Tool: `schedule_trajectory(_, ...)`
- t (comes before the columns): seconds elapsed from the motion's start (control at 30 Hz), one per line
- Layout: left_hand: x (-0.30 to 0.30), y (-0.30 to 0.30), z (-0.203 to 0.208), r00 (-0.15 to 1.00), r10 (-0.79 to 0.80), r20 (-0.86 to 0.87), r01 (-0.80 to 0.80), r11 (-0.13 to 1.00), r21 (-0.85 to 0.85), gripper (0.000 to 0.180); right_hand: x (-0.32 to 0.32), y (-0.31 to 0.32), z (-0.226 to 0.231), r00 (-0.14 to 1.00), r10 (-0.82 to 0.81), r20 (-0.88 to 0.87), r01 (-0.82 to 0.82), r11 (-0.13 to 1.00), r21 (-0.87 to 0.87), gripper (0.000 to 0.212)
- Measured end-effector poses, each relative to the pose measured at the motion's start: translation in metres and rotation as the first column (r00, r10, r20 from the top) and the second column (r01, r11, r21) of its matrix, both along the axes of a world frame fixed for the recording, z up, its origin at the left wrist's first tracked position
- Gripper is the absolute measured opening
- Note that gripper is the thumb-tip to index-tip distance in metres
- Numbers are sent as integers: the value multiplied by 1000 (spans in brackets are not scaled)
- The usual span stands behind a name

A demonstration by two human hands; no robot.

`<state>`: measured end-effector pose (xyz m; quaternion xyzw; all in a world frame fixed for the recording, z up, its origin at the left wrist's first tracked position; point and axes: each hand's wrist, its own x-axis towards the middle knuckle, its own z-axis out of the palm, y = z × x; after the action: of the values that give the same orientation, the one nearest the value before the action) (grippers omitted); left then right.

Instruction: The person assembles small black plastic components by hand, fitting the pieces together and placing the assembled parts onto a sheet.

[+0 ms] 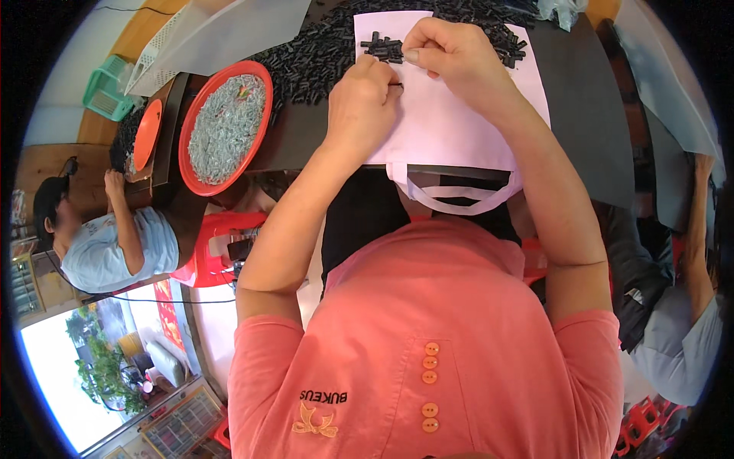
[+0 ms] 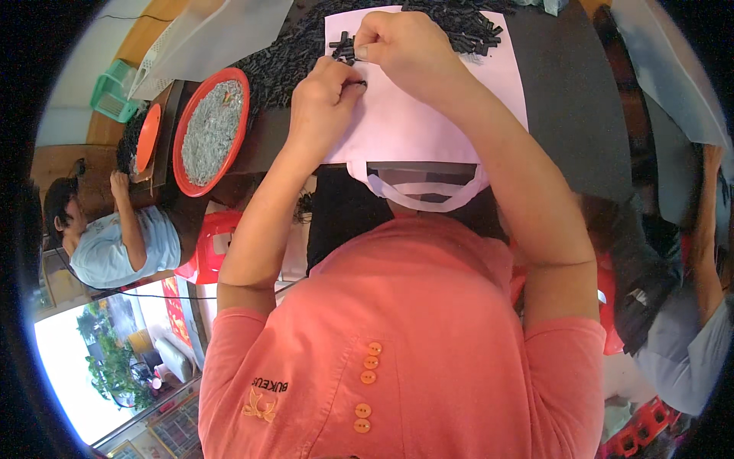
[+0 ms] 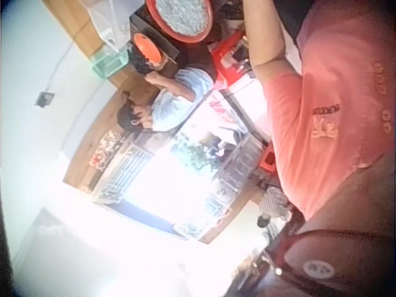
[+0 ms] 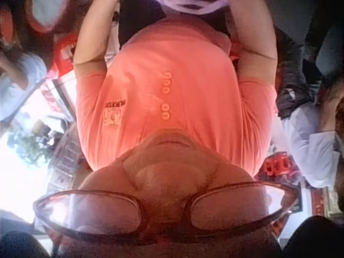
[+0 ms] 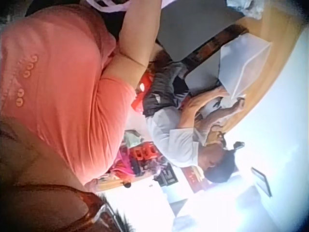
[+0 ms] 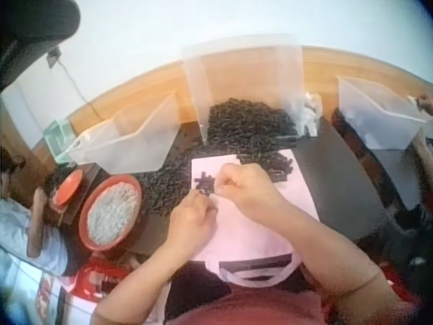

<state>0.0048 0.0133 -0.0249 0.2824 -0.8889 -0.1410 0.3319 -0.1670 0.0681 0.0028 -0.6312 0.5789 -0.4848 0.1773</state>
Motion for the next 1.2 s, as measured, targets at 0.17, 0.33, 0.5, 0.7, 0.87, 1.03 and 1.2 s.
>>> schedule_trajectory(0.17,-1,-2,3,997,-5,74,10,998,-62,13,0,0,0,999,-23,-29,22,999,-40,15)
schedule_trajectory(0.33,3,-5,0,975,17,-220,45,962,271,13,-1,1,-1,998,64,0,-64,996,63,11)
schedule_trajectory(0.5,4,7,15,894,175,-413,229,613,756,7,5,2,-2,997,72,-20,-70,995,70,10)
schedule_trajectory(0.7,1,9,11,814,222,-536,399,456,795,8,9,-1,-5,992,50,-119,-44,998,50,11)
schedule_trajectory(0.87,3,9,14,850,176,-497,383,442,811,10,14,5,1,951,-18,-309,1,999,-54,11)
schedule_trajectory(1.03,7,9,10,867,152,-475,368,446,816,9,11,5,-3,923,23,-384,-88,984,-153,8)
schedule_trajectory(1.2,10,7,9,843,166,-512,410,420,810,8,14,6,-4,903,37,-427,-135,970,-203,12)
